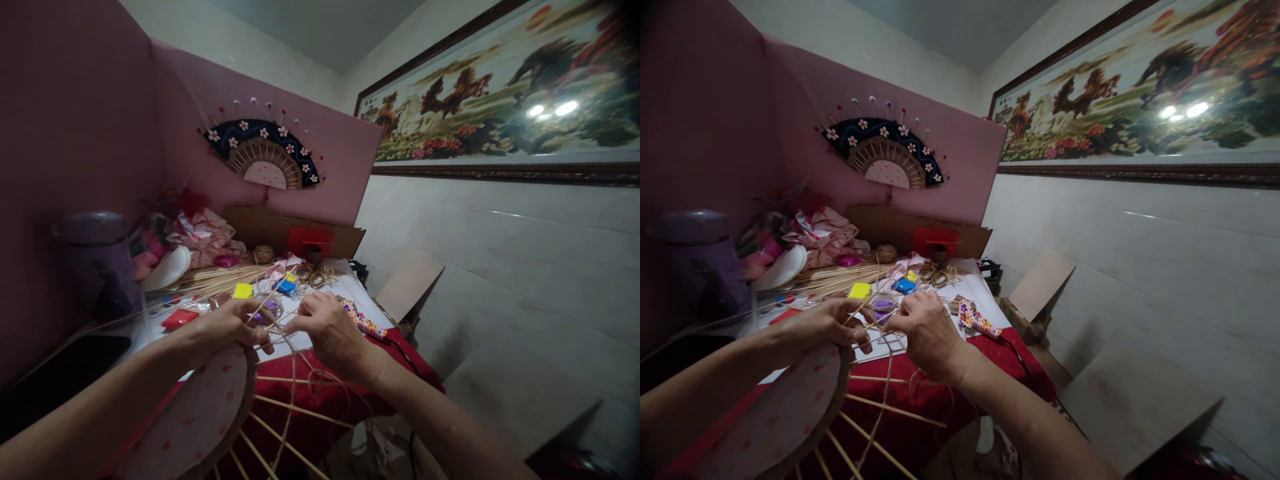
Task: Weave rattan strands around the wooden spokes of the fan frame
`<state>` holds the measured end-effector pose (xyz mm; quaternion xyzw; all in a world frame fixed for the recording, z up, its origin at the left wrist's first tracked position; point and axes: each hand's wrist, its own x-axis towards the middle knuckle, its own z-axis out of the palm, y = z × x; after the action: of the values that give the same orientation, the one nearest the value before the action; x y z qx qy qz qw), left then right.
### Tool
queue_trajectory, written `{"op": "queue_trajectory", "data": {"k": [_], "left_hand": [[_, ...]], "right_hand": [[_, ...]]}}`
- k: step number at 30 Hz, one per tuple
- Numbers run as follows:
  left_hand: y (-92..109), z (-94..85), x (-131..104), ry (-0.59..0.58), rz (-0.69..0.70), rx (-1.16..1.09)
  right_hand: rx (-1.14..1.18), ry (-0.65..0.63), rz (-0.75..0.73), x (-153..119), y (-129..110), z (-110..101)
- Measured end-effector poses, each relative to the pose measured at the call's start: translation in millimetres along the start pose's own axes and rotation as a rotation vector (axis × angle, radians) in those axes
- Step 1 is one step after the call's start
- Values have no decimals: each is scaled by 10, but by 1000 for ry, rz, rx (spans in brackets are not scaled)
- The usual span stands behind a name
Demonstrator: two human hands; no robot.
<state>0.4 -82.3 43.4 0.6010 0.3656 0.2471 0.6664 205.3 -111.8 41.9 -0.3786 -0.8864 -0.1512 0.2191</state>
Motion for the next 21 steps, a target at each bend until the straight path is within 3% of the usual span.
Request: {"op": "queue_trajectory", "data": {"k": [9,21], "left_hand": [[-12,-34,6,-24,7,0],[-55,-119,-46,37,-7,54]], "right_hand": [[34,-6,0,-3,5,-25],[148,-15,80,-71,106,-199]]}}
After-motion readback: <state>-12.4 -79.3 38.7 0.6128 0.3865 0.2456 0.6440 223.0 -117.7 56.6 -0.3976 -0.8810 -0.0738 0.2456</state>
